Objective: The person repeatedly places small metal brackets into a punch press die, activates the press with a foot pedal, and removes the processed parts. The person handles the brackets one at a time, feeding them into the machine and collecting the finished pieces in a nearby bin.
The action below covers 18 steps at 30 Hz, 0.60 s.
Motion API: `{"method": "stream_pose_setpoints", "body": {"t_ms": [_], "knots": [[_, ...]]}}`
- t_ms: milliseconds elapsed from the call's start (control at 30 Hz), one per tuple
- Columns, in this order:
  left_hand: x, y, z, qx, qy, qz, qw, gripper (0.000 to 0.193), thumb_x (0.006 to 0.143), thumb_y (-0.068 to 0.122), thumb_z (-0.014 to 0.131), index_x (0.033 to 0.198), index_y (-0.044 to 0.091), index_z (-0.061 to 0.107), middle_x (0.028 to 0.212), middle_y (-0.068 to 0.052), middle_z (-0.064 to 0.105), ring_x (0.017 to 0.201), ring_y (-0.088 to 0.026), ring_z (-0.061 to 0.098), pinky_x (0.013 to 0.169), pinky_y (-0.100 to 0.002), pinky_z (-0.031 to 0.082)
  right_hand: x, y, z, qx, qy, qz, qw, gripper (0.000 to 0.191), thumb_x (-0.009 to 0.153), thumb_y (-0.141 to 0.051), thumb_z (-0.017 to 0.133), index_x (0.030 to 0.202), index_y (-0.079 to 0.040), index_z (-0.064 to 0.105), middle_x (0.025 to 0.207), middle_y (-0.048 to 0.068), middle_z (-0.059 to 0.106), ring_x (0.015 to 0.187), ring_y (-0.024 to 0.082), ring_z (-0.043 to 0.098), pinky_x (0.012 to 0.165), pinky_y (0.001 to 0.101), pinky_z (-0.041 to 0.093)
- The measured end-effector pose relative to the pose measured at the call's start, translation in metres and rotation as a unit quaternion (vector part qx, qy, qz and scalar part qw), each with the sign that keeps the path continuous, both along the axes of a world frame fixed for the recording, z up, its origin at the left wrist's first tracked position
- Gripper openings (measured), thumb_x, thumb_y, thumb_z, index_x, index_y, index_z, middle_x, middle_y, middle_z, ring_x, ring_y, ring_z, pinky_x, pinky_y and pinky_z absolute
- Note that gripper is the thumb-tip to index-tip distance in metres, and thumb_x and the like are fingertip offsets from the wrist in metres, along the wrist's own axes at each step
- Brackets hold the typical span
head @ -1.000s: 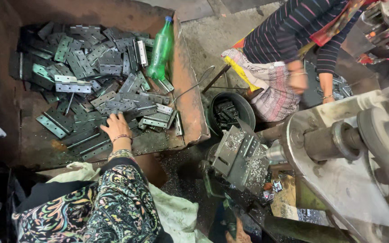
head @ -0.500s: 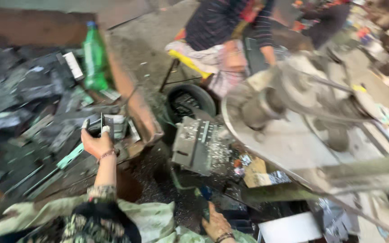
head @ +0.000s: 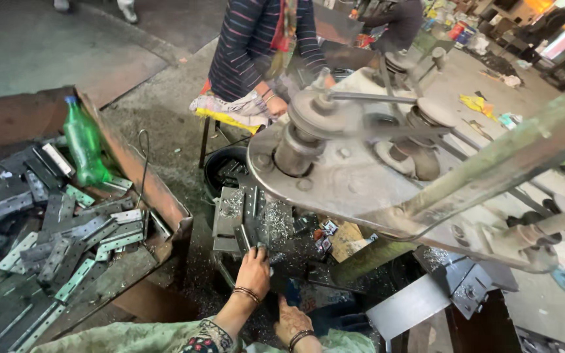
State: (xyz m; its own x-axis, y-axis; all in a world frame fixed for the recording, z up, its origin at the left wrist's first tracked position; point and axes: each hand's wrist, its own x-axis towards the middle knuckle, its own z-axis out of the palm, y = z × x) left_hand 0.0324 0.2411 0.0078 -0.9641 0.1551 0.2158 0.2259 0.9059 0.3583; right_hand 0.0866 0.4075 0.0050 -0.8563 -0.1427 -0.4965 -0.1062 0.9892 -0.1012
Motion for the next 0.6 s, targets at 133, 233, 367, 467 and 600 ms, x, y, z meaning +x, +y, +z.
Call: {"method": "stream_pose_setpoints", "body": {"t_ms": [133,233,367,467,600], "knots": [[0.0,-0.025,-0.002,-0.044,-0.002,0.029,0.999,0.051,0.083,0.017,0.057,0.13,-0.001,0.059,0.151,-0.025,0.042,0.142,-0.042,0.033,0.117,-0.047,0.028,-0.001,-0.005,0.007,-0.009,-0.03,0.002,1.0,0.088,0.092,-0.029,0.068,0.162,-0.012,0.017,0.123,0.023,0.067,0.117,0.038,0.066,0.104,0.0453,0.052],[-0.001,-0.036,-0.005,-0.091,0.098,0.033,0.991,0.051,0.088,0.014,0.05,0.137,0.002,0.056,0.146,-0.026,0.047,0.141,-0.044,0.034,0.118,-0.055,0.02,-0.002,-0.008,0.012,-0.01,-0.041,-0.003,0.999,0.087,0.093,-0.033,0.067,0.163,-0.015,0.017,0.126,0.022,0.067,0.119,0.037,0.066,0.104,0.0454,0.052],[-0.017,-0.041,-0.003,-0.101,0.052,0.007,0.994,0.048,0.093,0.013,0.046,0.14,0.005,0.055,0.147,-0.02,0.048,0.144,-0.037,0.035,0.122,-0.062,0.009,-0.005,-0.009,0.012,0.006,-0.072,-0.005,0.997,0.092,0.096,-0.037,0.067,0.164,-0.015,0.01,0.13,0.022,0.065,0.122,0.038,0.063,0.108,0.0455,0.049],[-0.031,-0.042,0.001,-0.165,-0.005,0.01,0.986,0.046,0.096,0.015,0.045,0.139,0.005,0.055,0.146,-0.017,0.05,0.145,-0.034,0.036,0.122,-0.068,0.004,-0.008,-0.004,0.001,0.011,-0.068,0.0,0.998,0.093,0.096,-0.038,0.067,0.165,-0.013,0.01,0.128,0.024,0.066,0.121,0.038,0.064,0.108,0.0459,0.049],[-0.042,-0.037,0.0,-0.182,-0.033,0.023,0.982,0.043,0.1,0.019,0.042,0.137,0.003,0.056,0.145,-0.017,0.051,0.144,-0.036,0.038,0.119,-0.073,0.003,-0.006,0.007,-0.028,-0.001,-0.043,-0.003,0.999,0.094,0.091,-0.033,0.069,0.164,-0.012,0.014,0.118,0.023,0.07,0.113,0.038,0.069,0.104,0.0463,0.053]]}}
